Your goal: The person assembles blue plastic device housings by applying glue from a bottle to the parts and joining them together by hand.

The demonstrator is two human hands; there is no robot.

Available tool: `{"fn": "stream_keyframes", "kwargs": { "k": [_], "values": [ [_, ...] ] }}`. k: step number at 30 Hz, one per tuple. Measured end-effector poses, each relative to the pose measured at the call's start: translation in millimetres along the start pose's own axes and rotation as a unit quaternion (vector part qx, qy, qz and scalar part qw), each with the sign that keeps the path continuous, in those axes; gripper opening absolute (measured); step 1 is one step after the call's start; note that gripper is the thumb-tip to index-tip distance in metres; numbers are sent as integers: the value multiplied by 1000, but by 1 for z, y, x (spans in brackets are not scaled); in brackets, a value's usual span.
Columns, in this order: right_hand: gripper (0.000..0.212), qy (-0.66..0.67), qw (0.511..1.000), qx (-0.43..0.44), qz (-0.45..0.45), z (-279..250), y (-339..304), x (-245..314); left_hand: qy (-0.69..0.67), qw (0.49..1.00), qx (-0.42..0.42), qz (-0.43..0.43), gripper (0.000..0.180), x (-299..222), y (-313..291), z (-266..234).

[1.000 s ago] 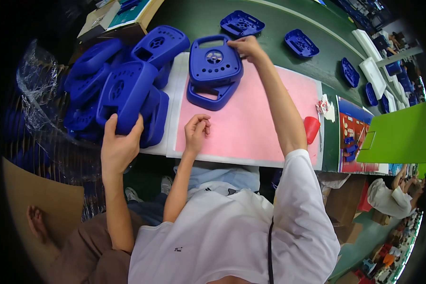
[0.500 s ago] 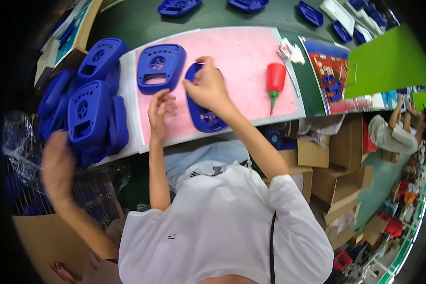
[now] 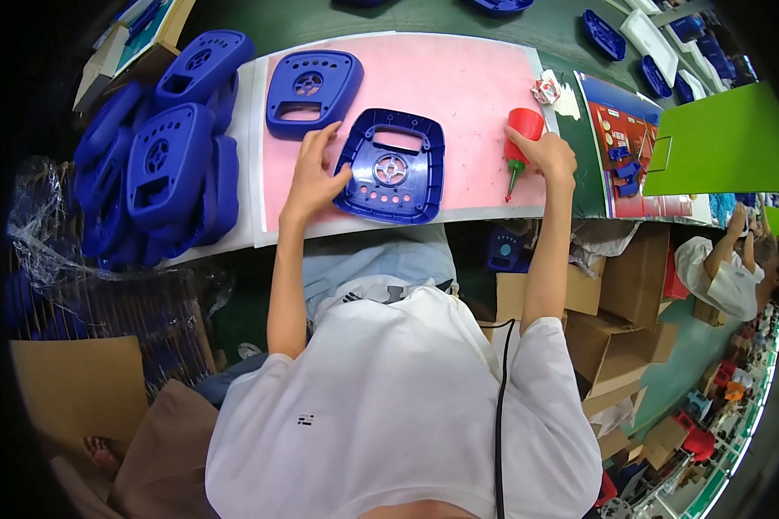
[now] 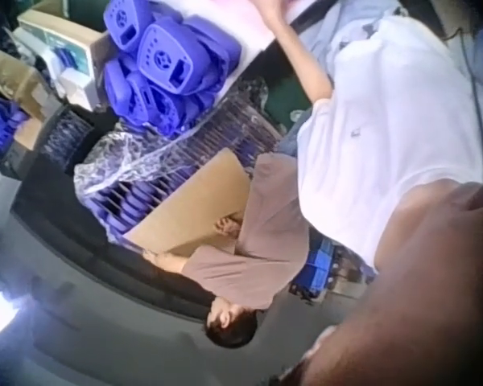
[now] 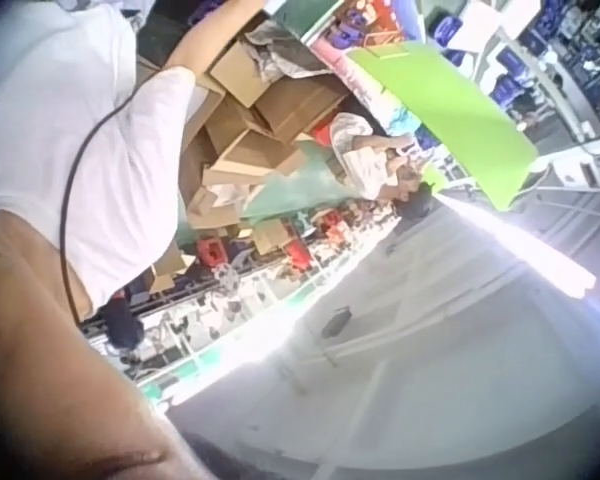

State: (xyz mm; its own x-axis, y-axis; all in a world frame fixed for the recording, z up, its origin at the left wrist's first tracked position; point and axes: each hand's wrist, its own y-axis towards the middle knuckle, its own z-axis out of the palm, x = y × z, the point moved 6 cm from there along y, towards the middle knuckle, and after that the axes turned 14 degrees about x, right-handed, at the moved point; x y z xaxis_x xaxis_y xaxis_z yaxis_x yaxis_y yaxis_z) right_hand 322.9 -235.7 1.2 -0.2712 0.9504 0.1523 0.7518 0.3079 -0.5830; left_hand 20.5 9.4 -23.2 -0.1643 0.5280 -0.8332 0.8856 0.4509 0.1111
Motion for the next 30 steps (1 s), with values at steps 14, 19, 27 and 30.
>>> {"fn": "stream_keyframes", "kwargs": {
  "k": [14, 19, 27, 30],
  "values": [
    [51, 682, 620, 103, -374, 61, -20, 57, 67, 997, -2, -30, 28, 14, -18, 2],
    [51, 696, 585, -5, -416, 89, -41, 114, 62, 997, -30, 20, 25, 14, -24, -1],
    [50, 677, 606, -41, -415, 101, -36, 116, 45, 998, -40, 31, 15, 14, -25, -2],
    [50, 659, 625, -51, -416, 103, -39, 119, 48, 998, -36, 33, 15, 15, -24, -2]
  ]
}}
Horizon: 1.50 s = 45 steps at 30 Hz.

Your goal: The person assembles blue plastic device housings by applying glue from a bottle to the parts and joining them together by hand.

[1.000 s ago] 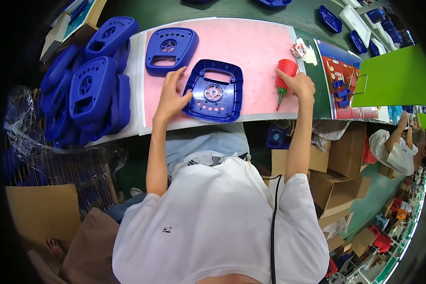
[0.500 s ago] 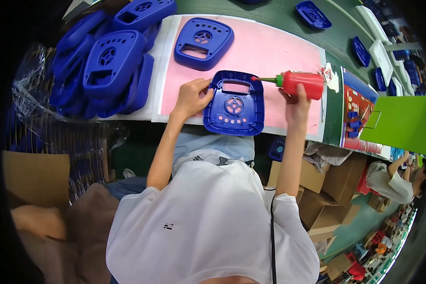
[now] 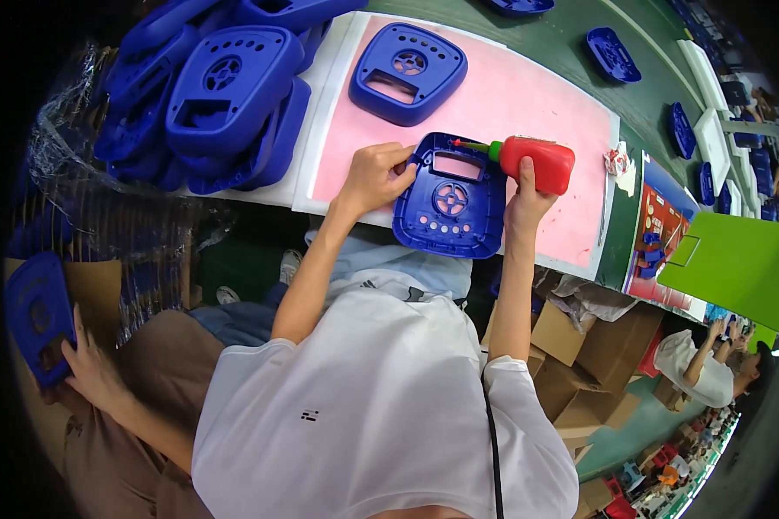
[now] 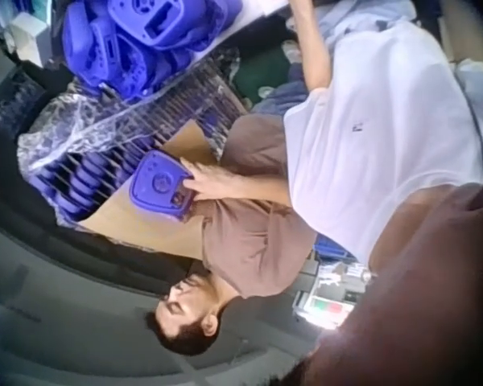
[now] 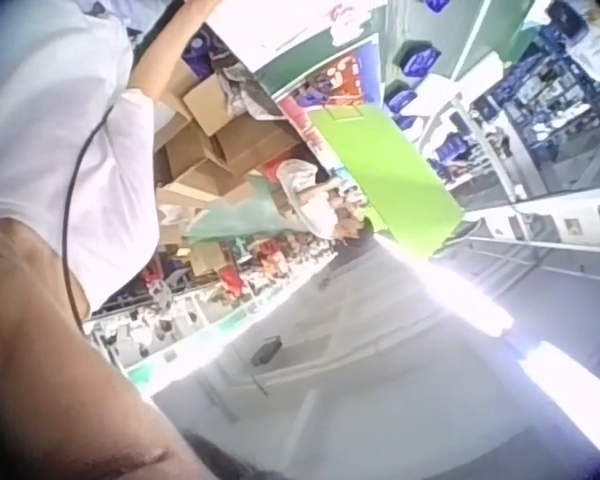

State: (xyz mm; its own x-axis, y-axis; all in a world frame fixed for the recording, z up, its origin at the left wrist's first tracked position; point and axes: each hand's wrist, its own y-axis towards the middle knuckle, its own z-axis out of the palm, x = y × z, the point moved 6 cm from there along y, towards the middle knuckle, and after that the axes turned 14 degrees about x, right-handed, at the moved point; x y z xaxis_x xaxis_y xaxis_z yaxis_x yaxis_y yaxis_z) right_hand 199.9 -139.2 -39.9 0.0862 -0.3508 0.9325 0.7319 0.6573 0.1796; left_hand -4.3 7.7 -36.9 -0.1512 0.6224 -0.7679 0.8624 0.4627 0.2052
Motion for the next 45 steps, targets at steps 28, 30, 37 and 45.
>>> {"fn": "stream_keyframes", "kwargs": {
  "k": [28, 30, 37, 45],
  "values": [
    [49, -28, 995, -47, -79, -9, -6, 19, 23, 1000, 9, -10, 26, 0, 0, 3],
    [49, -53, 994, -43, -85, -14, -5, 29, 22, 1000, 8, -10, 26, -1, -1, 3],
    [48, -125, 988, -16, -89, -14, -7, 36, 14, 1000, 10, -14, 27, -1, 1, 2],
    [42, -204, 972, 13, -112, 3, -11, 45, 22, 1000, 13, -16, 27, 0, -2, 2]
  ]
}}
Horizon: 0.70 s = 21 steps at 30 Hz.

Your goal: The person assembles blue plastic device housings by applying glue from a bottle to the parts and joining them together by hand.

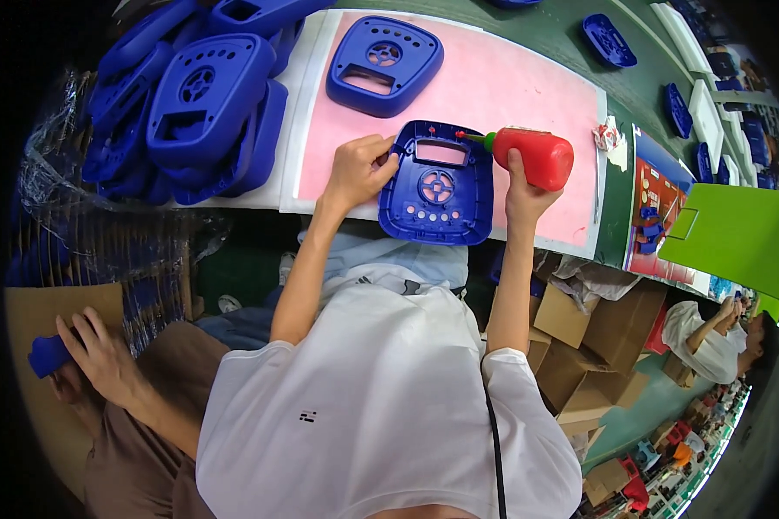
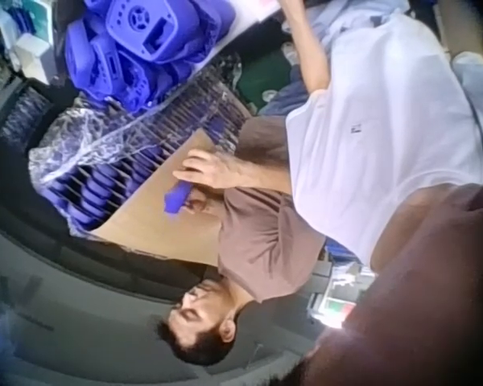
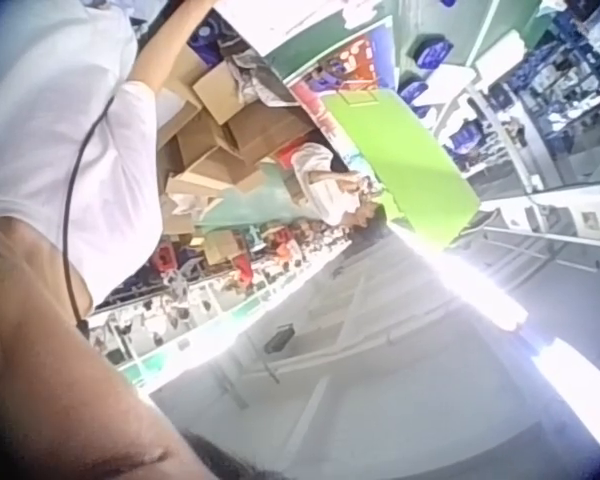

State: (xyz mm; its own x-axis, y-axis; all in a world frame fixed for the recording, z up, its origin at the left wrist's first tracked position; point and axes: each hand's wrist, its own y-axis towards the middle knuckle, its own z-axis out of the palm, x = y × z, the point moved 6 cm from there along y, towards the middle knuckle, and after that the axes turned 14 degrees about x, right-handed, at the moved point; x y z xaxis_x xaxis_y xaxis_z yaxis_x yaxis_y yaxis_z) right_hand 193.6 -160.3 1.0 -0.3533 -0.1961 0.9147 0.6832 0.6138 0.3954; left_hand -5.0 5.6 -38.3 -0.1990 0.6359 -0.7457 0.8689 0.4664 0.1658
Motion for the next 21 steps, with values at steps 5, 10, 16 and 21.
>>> {"fn": "stream_keyframes", "kwargs": {
  "k": [5, 10, 16, 21],
  "values": [
    [41, -56, 998, 8, -9, -4, -3, 4, 5, 1000, 5, 3, 27, -3, 2, -1],
    [37, -36, 999, -10, 21, 0, -4, -4, -13, 1000, 10, 0, 25, -3, 1, 0],
    [48, 386, 871, -153, 263, -17, 10, -53, -6, 1000, 12, -4, 20, 9, 1, 7],
    [59, 319, 873, -23, 368, -86, 41, -56, -10, 1000, 18, 17, 19, -3, 4, 4]
  ]
}}
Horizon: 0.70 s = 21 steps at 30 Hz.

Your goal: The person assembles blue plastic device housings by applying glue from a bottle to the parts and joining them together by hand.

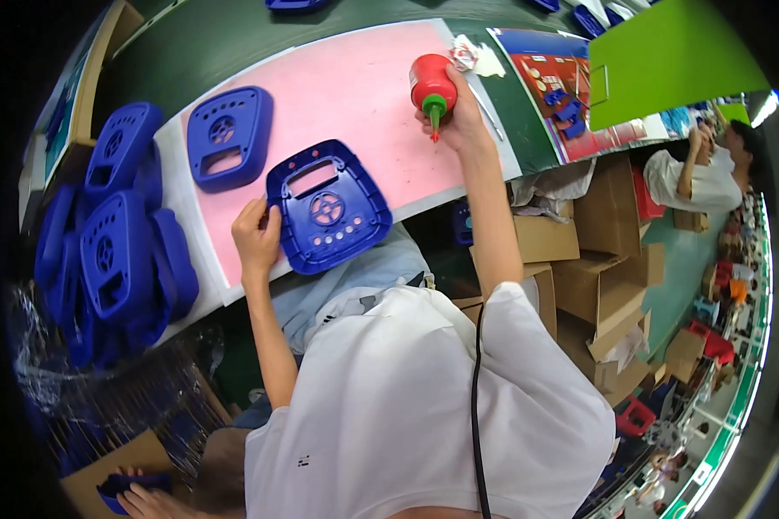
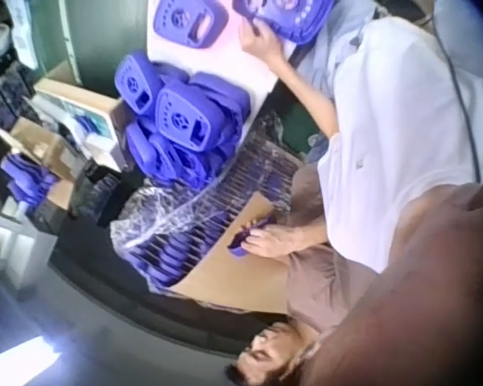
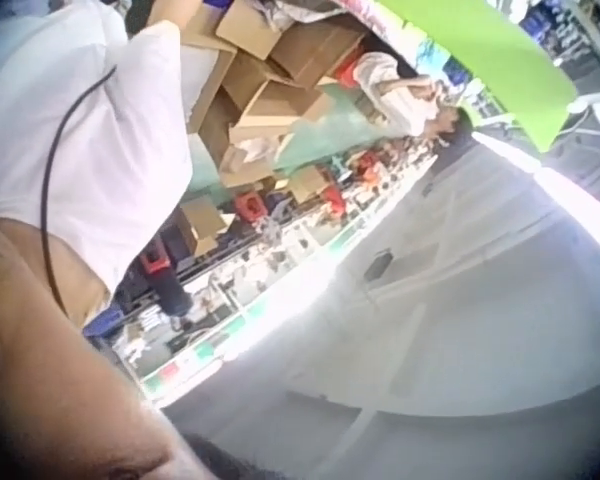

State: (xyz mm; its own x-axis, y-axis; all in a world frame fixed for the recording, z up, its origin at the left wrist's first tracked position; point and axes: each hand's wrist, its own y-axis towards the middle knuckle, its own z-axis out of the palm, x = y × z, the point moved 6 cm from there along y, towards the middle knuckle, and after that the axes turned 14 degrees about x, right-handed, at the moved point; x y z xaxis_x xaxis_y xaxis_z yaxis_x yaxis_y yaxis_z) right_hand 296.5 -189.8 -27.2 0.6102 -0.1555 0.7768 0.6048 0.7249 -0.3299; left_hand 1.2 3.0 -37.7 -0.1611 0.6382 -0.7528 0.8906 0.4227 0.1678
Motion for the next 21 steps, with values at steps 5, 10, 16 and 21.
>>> {"fn": "stream_keyframes", "kwargs": {
  "k": [5, 10, 16, 21],
  "values": [
    [83, -686, 719, -103, 37, -41, 8, 36, 13, 1000, 13, 0, 16, 2, 2, 4],
    [83, -788, 598, -130, 67, -33, -6, 43, 12, 999, 20, -24, 13, 13, -3, 5],
    [41, -709, 533, -455, -69, -147, -33, 160, -5, 999, 15, -28, 19, 4, 2, 0],
    [41, -726, 504, -455, 112, -261, -3, 199, -23, 999, 8, -32, 21, 8, -1, 8]
  ]
}}
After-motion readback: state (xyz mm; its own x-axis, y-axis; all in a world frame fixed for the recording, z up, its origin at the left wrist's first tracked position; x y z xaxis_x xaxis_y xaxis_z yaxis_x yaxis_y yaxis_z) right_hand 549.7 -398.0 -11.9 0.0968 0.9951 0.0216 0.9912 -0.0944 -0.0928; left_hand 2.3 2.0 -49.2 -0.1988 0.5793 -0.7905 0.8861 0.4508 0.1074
